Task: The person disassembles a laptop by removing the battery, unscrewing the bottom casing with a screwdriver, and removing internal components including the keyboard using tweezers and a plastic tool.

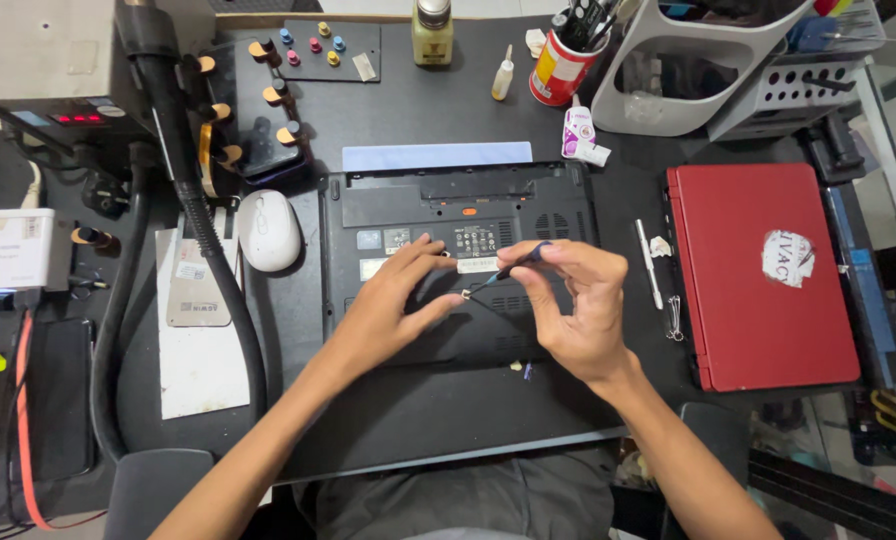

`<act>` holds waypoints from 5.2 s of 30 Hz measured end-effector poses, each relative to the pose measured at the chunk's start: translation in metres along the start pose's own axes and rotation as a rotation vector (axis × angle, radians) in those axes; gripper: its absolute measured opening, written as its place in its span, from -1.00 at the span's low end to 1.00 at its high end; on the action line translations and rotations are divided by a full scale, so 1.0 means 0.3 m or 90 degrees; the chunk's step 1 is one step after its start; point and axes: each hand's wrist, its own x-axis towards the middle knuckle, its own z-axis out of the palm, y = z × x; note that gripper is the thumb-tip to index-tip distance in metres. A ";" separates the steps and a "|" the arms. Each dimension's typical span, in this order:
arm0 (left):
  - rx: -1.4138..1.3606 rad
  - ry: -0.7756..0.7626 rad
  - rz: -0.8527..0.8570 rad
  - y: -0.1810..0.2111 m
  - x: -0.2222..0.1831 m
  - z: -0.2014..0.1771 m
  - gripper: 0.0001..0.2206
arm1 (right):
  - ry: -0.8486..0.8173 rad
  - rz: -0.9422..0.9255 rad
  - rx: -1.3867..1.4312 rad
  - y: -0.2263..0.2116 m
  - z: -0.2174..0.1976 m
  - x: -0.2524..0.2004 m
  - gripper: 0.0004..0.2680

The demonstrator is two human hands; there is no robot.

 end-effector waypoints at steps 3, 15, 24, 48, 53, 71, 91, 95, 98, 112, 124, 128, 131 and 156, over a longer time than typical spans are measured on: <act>-0.079 -0.041 -0.009 0.014 0.035 -0.047 -0.63 | 0.010 -0.024 -0.055 -0.011 0.024 0.018 -0.67; -0.271 -0.249 -0.046 0.034 0.172 -0.051 -0.77 | -0.035 -0.010 -0.103 -0.048 0.071 0.143 -0.73; -0.375 -0.217 0.028 0.079 0.115 -0.063 -0.67 | -0.035 0.025 0.113 -0.026 0.012 0.092 -0.72; -0.446 -0.090 -0.100 0.167 0.117 -0.070 -0.69 | -0.103 0.085 0.075 -0.104 -0.027 0.145 -0.79; -0.401 -0.059 -0.010 0.142 0.122 -0.027 -0.77 | -0.091 0.019 0.032 -0.100 0.007 0.150 -0.76; -0.275 -0.104 0.075 0.105 0.123 -0.063 -0.69 | -0.101 0.158 0.216 -0.075 -0.016 0.123 -0.80; 0.008 -0.214 -0.004 0.012 0.102 -0.017 -0.60 | -0.085 0.207 0.218 -0.108 -0.023 0.146 -0.67; 0.013 -0.200 0.020 0.027 0.101 -0.004 -0.79 | -0.087 0.193 0.197 -0.113 -0.044 0.151 -0.66; 0.052 -0.198 0.000 0.031 0.104 0.010 -0.83 | -0.090 0.188 0.174 -0.114 -0.044 0.157 -0.66; -0.015 -0.124 -0.011 0.076 0.098 0.023 -0.78 | -0.052 0.184 0.218 -0.129 -0.101 0.168 -0.66; -0.047 -0.091 -0.032 0.081 0.116 0.000 -0.85 | 0.147 0.070 0.044 -0.188 -0.368 0.177 -0.66; -0.009 -0.088 -0.031 0.104 0.176 0.048 -0.83 | 0.312 0.118 0.091 -0.178 -0.547 0.159 -0.68; 0.050 -0.057 0.090 0.121 0.265 0.154 -0.84 | 0.366 0.134 0.105 -0.155 -0.622 0.131 -0.63; 0.273 0.053 0.232 0.061 0.596 0.472 -0.75 | 0.429 0.118 0.063 -0.146 -0.731 0.098 -0.59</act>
